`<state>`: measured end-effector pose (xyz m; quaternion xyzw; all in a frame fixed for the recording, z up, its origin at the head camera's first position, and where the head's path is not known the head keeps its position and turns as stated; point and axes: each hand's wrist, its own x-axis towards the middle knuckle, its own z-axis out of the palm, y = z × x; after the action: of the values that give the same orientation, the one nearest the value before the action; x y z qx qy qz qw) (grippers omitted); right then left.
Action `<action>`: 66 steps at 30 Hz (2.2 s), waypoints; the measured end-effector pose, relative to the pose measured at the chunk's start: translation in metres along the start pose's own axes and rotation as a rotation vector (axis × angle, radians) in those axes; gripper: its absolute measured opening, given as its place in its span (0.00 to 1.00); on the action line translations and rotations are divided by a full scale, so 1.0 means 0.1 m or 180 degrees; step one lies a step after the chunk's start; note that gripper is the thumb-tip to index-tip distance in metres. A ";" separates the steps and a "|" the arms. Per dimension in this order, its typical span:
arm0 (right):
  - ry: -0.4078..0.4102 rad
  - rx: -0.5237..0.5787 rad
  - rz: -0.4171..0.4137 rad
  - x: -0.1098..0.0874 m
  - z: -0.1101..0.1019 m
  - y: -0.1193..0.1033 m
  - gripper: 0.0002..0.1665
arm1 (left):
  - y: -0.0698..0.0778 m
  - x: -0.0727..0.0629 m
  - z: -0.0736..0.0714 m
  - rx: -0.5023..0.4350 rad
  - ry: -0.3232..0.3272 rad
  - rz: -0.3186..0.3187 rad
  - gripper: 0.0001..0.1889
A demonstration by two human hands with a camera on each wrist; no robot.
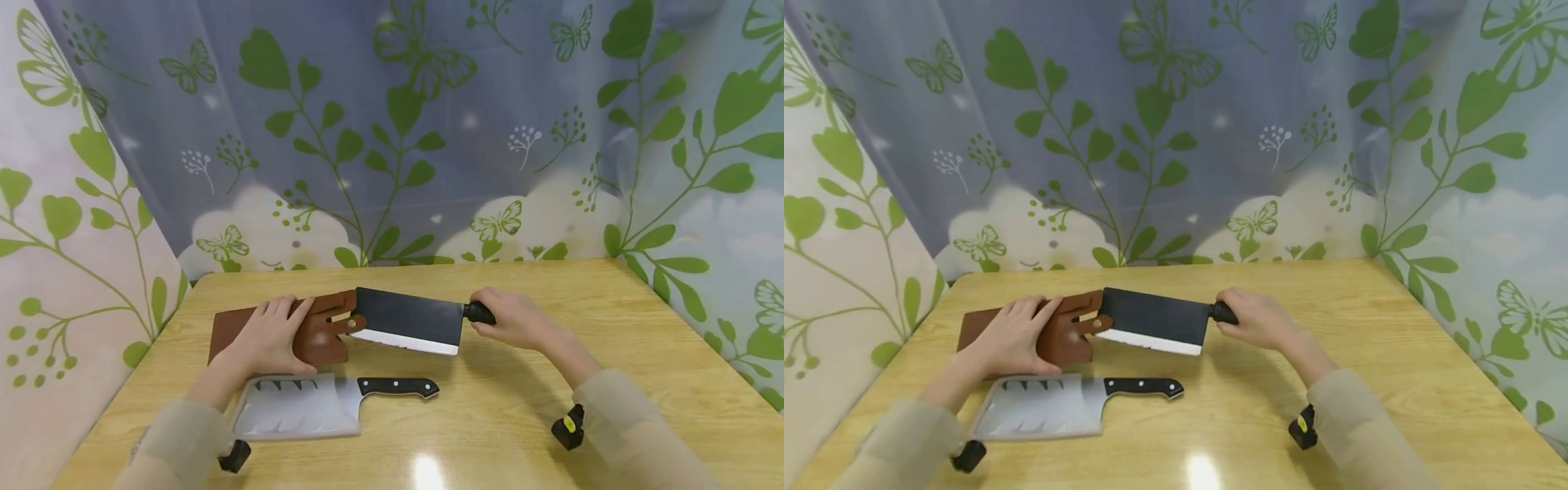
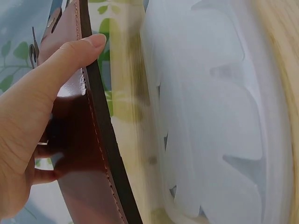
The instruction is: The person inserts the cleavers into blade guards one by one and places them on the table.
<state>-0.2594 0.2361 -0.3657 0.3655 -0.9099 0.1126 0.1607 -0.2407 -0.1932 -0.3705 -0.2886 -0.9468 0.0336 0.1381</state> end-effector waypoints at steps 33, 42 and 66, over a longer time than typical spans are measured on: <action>0.0278 -0.0164 -0.0735 0.14 0.09 -0.16 0.19 | 0.30 0.11 -0.02 0.0130 0.0011 0.0313 0.64; 0.0270 -0.0119 -0.0810 0.19 0.09 -0.20 0.19 | 0.33 0.10 0.00 0.0143 -0.0023 0.0321 0.63; 0.0131 0.0046 -0.0759 0.36 0.10 -0.45 0.22 | 0.49 0.12 0.01 0.0115 0.0085 0.0495 0.64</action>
<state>-0.2550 0.1786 -0.3569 0.4698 -0.8557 0.1067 0.1889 -0.2244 -0.1452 -0.3758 -0.3591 -0.9189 0.0574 0.1529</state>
